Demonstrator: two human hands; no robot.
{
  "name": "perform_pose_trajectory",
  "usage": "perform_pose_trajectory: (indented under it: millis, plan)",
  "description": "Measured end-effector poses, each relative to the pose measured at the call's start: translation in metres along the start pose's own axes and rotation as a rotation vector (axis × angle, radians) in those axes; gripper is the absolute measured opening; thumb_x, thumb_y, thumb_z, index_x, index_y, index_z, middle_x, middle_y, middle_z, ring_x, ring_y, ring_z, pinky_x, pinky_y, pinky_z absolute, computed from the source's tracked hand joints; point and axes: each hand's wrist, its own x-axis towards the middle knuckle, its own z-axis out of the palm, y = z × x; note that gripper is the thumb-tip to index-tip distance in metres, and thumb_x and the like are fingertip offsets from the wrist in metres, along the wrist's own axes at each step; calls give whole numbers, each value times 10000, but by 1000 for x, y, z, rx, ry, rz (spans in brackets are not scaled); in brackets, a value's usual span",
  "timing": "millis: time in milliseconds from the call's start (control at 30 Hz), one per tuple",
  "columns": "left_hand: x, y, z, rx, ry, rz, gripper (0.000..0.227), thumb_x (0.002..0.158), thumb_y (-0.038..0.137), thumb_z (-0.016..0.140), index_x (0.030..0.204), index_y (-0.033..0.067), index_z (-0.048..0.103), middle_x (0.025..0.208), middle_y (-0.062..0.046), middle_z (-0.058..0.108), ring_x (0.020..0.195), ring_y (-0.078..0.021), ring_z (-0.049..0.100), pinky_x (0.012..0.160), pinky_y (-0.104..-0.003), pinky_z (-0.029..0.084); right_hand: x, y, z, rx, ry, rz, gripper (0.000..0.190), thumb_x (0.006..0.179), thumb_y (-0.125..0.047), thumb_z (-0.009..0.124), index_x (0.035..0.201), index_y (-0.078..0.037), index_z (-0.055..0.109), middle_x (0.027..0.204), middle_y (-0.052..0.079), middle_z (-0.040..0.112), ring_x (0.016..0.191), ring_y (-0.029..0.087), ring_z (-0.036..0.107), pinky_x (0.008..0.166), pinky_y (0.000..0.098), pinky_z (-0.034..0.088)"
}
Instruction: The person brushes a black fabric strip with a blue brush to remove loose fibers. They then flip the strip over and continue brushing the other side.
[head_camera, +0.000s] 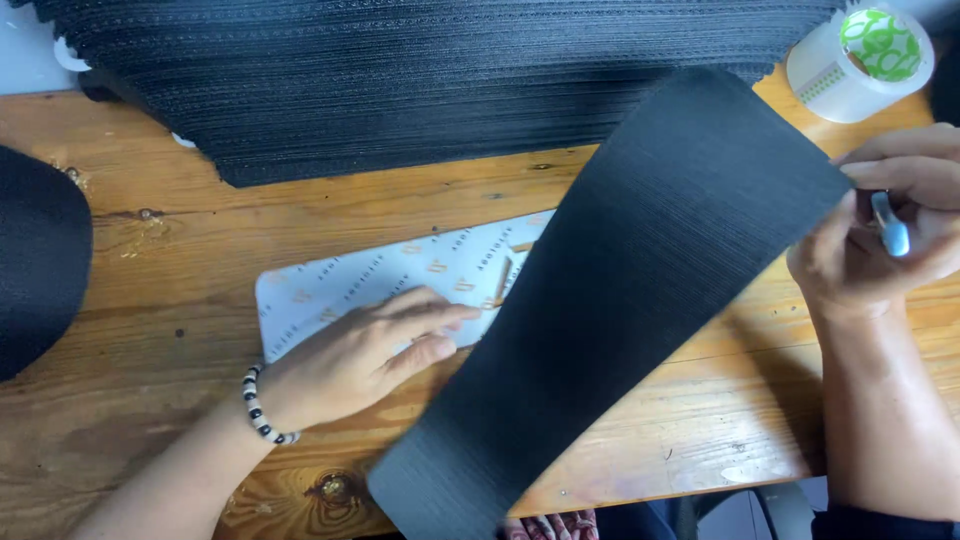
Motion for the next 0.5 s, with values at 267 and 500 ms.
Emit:
perform_pose_trajectory:
  millis: [267,500]
  plan:
    - [-7,0,9,-461,-92,-245,762,946,263,671,1590,178,270,1078,-70,615,938,-134,735,946,-269,528,8,2,-11,-79,-210,-7,195,1170,34,649,1147,156,500,1048,379,575,758,281,431,631,371,335]
    - [-23,-6,-63,166,163,-434,572,908,253,673,1463,288,538,1146,18,750,986,-146,756,945,-335,535,47,-26,-18,-339,-786,79,139,1052,-173,811,1032,-106,691,1120,57,695,1004,182,681,823,296,472]
